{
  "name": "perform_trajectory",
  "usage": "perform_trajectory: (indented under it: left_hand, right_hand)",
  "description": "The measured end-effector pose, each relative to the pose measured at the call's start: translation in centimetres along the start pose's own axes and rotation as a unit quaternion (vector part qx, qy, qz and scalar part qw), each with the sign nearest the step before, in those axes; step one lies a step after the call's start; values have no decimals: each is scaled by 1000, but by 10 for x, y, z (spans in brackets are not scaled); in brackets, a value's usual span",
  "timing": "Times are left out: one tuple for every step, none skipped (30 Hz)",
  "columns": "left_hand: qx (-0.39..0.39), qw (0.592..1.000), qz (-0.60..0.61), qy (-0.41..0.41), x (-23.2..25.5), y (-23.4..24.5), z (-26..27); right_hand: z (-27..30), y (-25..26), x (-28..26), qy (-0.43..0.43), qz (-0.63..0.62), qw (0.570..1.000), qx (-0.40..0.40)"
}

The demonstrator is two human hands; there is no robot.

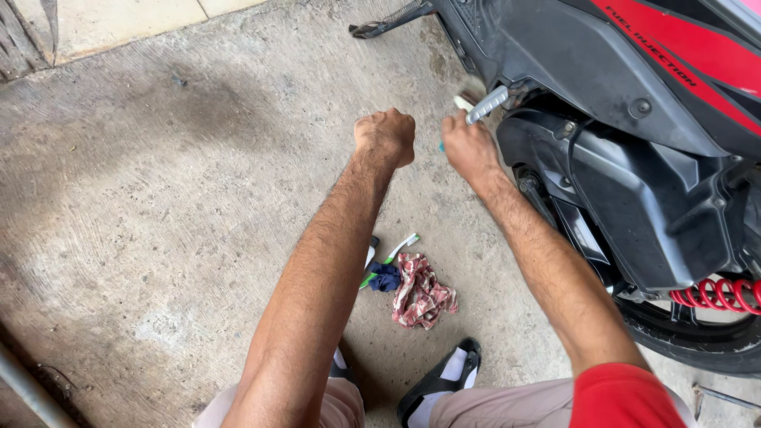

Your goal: The person scrubs the rear side panel and suspension area of a motorcycle using a brush and cleaning solution, then wipes the surfaces with cloths. They apply more solution and continue scrubbing with a toothbrush, focusing on crevices and the red shock spring.

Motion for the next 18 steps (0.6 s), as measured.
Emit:
perform_trajectory:
  left_hand:
    - [4, 1000, 0, 1, -1, -2, 1]
    - [9, 1000, -1, 2, -3, -4, 1]
    - [12, 1000, 0, 8, -7, -5, 1]
    - [14, 1000, 0, 14, -10, -7, 1]
    - [16, 1000, 1, 14, -9, -10, -1]
    - [15, 1000, 4, 14, -10, -12, -3]
    - [16, 1000, 8, 16, -14, -12, -5]
    - [17, 1000, 12, 19, -18, -14, -6]
    - [15, 1000, 8, 20, -20, -15, -6]
    - [14, 1000, 4, 21, -20, -17, -4]
    - [16, 1000, 0, 21, -21, -16, -5]
    - [19, 1000, 1, 19, -21, -14, -4]
    - [20, 1000, 0, 14, -20, -14, -1]
    - [22, 1000, 0, 9, -19, -15, 2]
    - [29, 1000, 2, 1, -18, -15, 5]
    - [36, 999, 3, -8, -16, -15, 8]
    - [44, 999, 4, -15, -15, -14, 11]
    - [43, 999, -7, -23, -11, -14, 13]
  right_hand:
    - [1, -3, 4, -51, -42, 997, -29]
    - [1, -5, 7, -101, -84, 990, -58]
    - [1, -6, 4, -82, -80, 992, -53]
    - [2, -6, 0, -63, -77, 994, -48]
    - [7, -3, -1, -49, -70, 995, -46]
    - [13, 2, -6, -34, -77, 996, -12]
    - [17, 7, -14, -16, -83, 996, 22]
    - [19, 15, -18, 2, -89, 994, 56]
    - [18, 24, -17, 10, -63, 993, 101]
    - [19, 34, -14, 18, -36, 988, 146]
    - [19, 42, -10, 26, -7, 981, 193]
    - [14, 46, -5, -27, -66, 991, 112]
    - [9, 48, 1, -82, -125, 988, 29]
    - [8, 50, 7, -137, -184, 972, -53]
    - [15, 57, 9, -119, -197, 973, -11]
    - [25, 66, 6, -100, -210, 972, 32]
    - [34, 76, 2, -79, -222, 969, 76]
    - [42, 87, -1, -85, -242, 962, 96]
Point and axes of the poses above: each hand's wrist, its own z-axis away from the middle knuckle, its own y-axis out of the back of the hand, x = y × z, the point moved 1 cm from there along -z, towards the middle knuckle, and after that the axes turned 11 degrees about x, right-handed, at the moved point
